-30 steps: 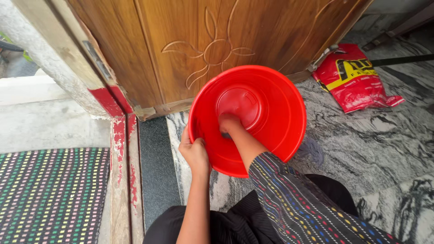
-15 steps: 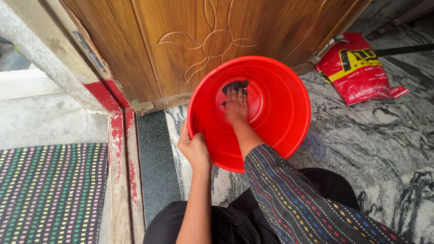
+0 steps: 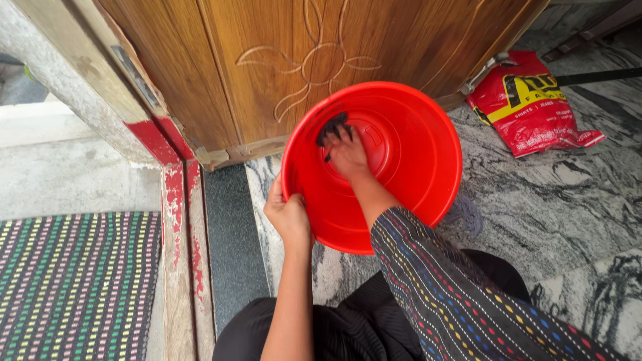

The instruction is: The person sits on the floor and scrubs a red plastic bucket with a dark cloth. They clean the exterior, interior, and bottom of the bucket, rotating it to reach all surfaces.

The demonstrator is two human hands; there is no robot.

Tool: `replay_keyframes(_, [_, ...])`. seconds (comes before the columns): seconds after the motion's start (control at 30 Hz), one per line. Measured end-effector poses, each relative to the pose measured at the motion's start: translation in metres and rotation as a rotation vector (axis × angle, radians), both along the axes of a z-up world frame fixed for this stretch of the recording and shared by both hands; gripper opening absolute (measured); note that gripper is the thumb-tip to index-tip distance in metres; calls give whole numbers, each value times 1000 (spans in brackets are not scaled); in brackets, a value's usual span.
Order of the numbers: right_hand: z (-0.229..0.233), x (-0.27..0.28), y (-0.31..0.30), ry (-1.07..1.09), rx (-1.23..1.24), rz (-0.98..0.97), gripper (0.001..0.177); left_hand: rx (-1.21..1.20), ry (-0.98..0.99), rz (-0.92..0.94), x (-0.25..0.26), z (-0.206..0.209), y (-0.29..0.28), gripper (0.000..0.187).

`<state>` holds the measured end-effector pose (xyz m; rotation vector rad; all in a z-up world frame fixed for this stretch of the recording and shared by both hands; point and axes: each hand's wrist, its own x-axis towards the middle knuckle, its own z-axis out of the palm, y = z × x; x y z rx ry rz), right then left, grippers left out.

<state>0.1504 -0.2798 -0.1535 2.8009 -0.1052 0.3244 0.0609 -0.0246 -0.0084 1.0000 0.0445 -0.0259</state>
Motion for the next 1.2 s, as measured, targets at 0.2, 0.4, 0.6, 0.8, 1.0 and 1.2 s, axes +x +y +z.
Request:
replay_keyframes(0.2, [24,-8,-27,8,-147,-274,52,13,43,51,-5,5,1,67])
replay_keyframes(0.4, [60,-30,-20,327,-234,-581,44,23,-43,77,-14,7,2,66])
replay_keyframes(0.6, [13,-53,1,630,128,-604,43,57,-10,26,-15,2,1,65])
replay_keyframes(0.8, [-42,-7,-2,508,1229,-521,29,-28,-8,-23,-8,-3,-1,64])
replay_keyframes(1.0, [-20,42,16,-693,2264,-129,25,-27,66,-18,-4,-10,0,63])
replay_keyframes(1.2, [-49,6,22,9,1605,-60,42,8,3,-16,-6,-12,-3,64])
